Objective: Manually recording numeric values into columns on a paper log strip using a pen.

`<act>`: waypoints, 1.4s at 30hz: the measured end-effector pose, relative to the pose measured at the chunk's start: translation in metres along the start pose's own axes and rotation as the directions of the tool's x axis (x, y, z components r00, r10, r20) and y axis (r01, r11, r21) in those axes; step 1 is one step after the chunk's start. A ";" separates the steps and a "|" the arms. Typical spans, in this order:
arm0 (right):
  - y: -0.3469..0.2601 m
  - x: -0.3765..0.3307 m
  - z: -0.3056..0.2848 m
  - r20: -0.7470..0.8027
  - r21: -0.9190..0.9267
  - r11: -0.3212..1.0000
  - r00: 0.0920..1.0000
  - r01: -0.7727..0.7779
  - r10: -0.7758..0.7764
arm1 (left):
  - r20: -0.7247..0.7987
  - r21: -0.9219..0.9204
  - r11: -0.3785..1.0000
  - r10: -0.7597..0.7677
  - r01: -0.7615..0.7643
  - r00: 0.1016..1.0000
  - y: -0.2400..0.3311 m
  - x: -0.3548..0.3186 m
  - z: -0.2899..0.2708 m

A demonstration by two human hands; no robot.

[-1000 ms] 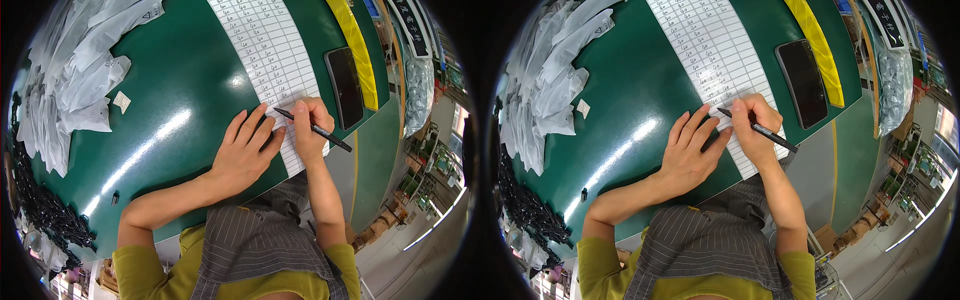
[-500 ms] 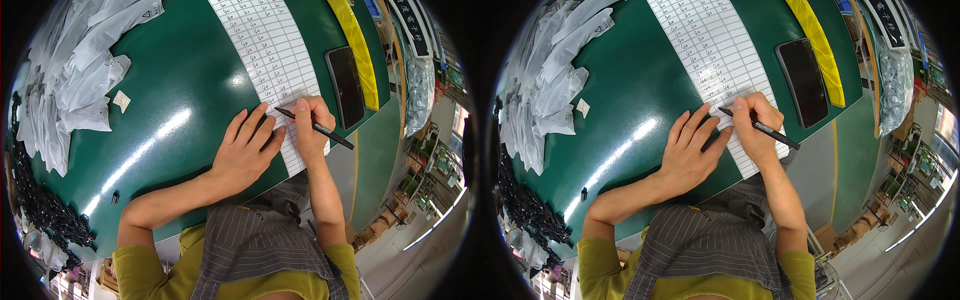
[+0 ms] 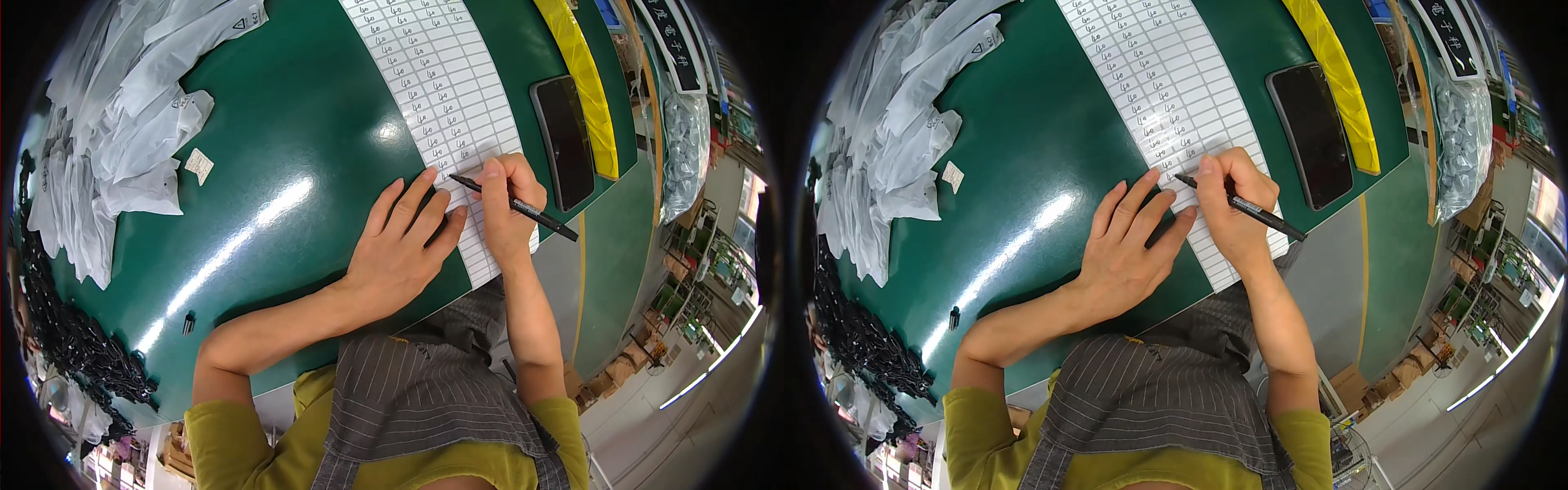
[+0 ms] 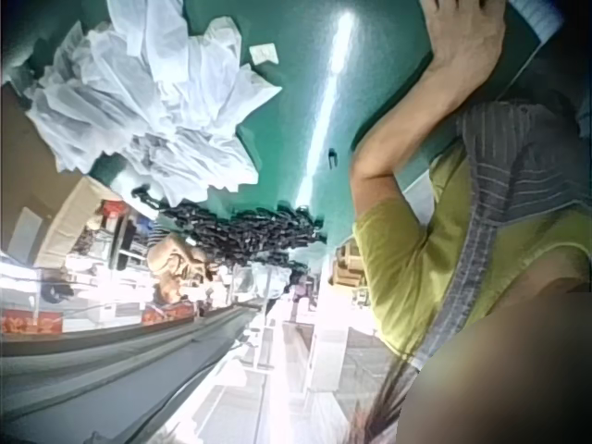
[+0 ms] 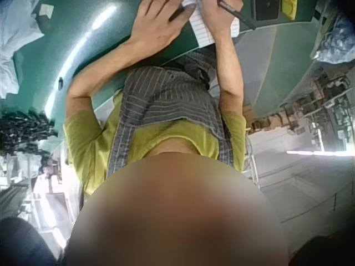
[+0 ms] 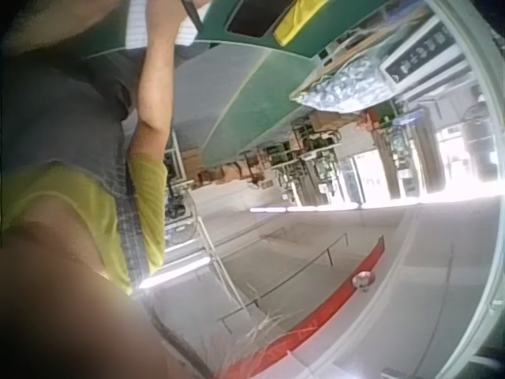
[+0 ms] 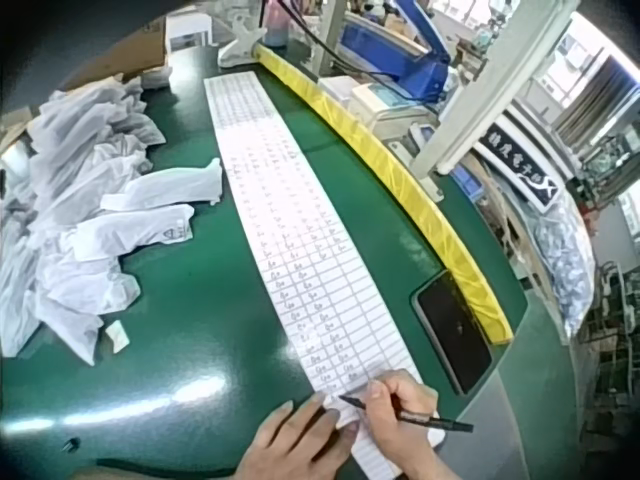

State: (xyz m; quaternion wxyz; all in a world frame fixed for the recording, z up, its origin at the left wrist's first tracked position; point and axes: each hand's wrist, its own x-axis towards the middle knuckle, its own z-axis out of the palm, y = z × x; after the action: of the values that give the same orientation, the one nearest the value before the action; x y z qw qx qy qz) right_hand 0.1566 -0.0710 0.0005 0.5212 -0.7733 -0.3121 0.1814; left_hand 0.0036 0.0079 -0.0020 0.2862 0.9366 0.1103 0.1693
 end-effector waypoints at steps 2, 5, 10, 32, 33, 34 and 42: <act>-0.002 0.000 0.000 -0.012 0.003 1.000 1.000 -0.016 0.016 | -0.001 0.004 1.000 0.001 -0.001 1.000 0.000 0.000 0.000; -0.006 0.002 -0.003 0.027 0.025 1.000 0.999 -0.018 0.017 | 0.019 -0.004 1.000 -0.010 0.010 1.000 0.000 -0.001 -0.001; -0.001 0.010 -0.016 -0.040 0.141 0.989 0.998 -0.047 0.054 | 0.039 -0.014 1.000 -0.019 0.019 0.999 0.002 0.000 -0.001; 0.001 0.010 -0.013 -0.059 0.049 0.998 0.997 -0.040 0.043 | 0.048 -0.023 1.000 -0.020 0.021 0.999 0.001 0.001 -0.002; 0.002 0.010 -0.015 -0.033 0.025 0.999 0.999 -0.033 0.034 | 0.049 -0.024 1.000 -0.019 0.021 0.999 0.001 0.001 -0.002; 0.003 0.010 -0.016 -0.034 0.024 0.999 0.999 -0.033 0.033 | 0.049 -0.024 1.000 -0.019 0.020 0.999 0.002 0.001 -0.001; 0.007 0.005 -0.015 -0.043 0.003 1.000 0.999 -0.030 0.031 | 0.042 -0.028 0.999 -0.019 0.020 0.999 0.002 -0.005 0.002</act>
State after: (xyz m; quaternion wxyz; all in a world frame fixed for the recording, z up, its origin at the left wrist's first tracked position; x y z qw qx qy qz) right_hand 0.1712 -0.0803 0.0006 0.5259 -0.7810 -0.2889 0.1732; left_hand -0.0003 0.0036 -0.0043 0.3032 0.9348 0.1110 0.1482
